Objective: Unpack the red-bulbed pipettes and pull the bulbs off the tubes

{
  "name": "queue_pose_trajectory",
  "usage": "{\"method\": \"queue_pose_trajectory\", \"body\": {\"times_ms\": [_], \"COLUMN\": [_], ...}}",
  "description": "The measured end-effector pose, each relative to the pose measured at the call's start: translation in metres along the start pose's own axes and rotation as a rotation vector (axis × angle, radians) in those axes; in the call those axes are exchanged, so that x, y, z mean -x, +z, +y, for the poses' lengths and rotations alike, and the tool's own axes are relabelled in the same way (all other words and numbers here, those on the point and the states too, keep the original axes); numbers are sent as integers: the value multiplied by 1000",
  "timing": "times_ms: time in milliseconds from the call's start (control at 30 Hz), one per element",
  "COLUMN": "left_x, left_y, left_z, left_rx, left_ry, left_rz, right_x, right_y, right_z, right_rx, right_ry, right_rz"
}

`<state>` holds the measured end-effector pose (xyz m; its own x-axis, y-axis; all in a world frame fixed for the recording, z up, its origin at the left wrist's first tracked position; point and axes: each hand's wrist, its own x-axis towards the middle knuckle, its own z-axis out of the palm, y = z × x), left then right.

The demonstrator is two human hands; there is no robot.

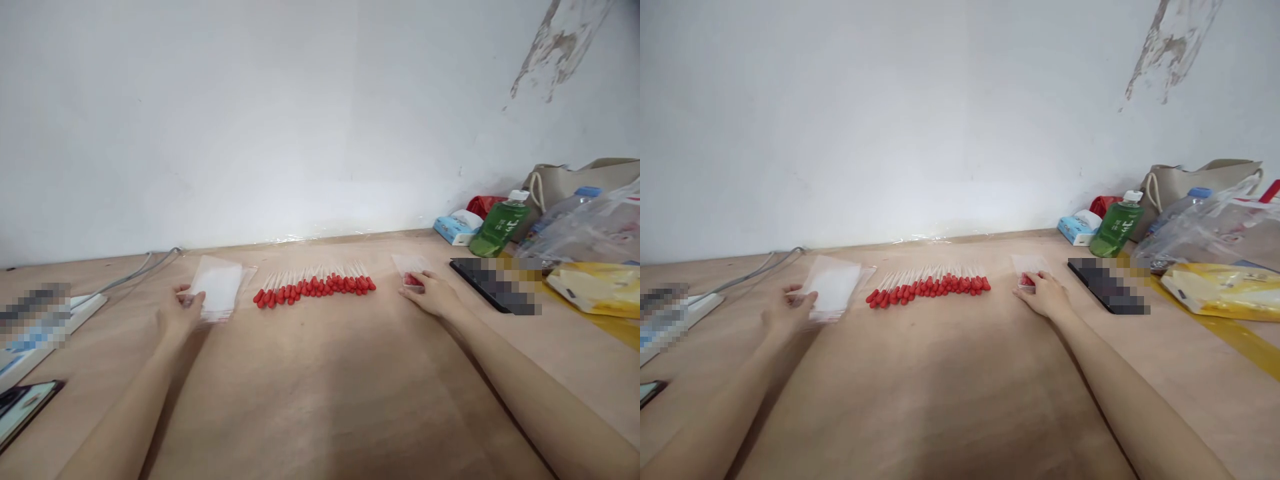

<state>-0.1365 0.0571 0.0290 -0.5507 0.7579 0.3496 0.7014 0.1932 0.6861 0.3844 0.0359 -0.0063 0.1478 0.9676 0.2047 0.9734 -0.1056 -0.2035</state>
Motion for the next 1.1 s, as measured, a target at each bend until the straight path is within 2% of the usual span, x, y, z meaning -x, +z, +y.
{"method": "queue_pose_trajectory", "body": {"times_ms": [133, 233, 333, 400, 467, 567, 633, 700, 767, 833, 867, 933, 967, 1033, 1100], "left_x": [4, 10, 16, 21, 27, 40, 53, 72, 93, 116, 127, 146, 155, 168, 176], "left_y": [4, 3, -1, -2, -1, 5, 9, 11, 11, 10, 9, 10, 12, 16, 21], "left_z": [-18, -14, -1, 10, 21, 40, 53, 68, 80, 88, 91, 93, 94, 94, 94], "left_rx": [-294, -393, -347, -281, -203, -85, -24, 38, 123, 222, 264, 328, 334, 300, 241], "left_ry": [219, 366, 424, 491, 587, 719, 791, 879, 982, 1129, 1249, 1463, 1509, 1445, 1269], "left_rz": [-13, 150, 328, 385, 399, 389, 354, 286, 215, 148, 106, -28, -122, -321, -480], "right_x": [4, 4, 6, 7, 7, 3, 4, 11, 27, 48, 59, 80, 88, 100, 105], "right_y": [0, 3, 3, -3, -14, -37, -52, -60, -60, -49, -41, -21, -11, 3, 9], "right_z": [-8, -11, -10, -9, -8, -12, -25, -48, -77, -106, -119, -138, -145, -151, -152], "right_rx": [146, 271, 304, 265, 158, -153, -439, -771, -1080, -1270, -1334, -1409, -1429, -1458, -1476], "right_ry": [-117, -140, -101, -51, -6, 56, 82, 40, -11, -51, -56, -64, -66, -58, -84], "right_rz": [17, 2, 43, 170, 365, 667, 747, 652, 448, 119, -27, -300, -409, -504, -537]}}
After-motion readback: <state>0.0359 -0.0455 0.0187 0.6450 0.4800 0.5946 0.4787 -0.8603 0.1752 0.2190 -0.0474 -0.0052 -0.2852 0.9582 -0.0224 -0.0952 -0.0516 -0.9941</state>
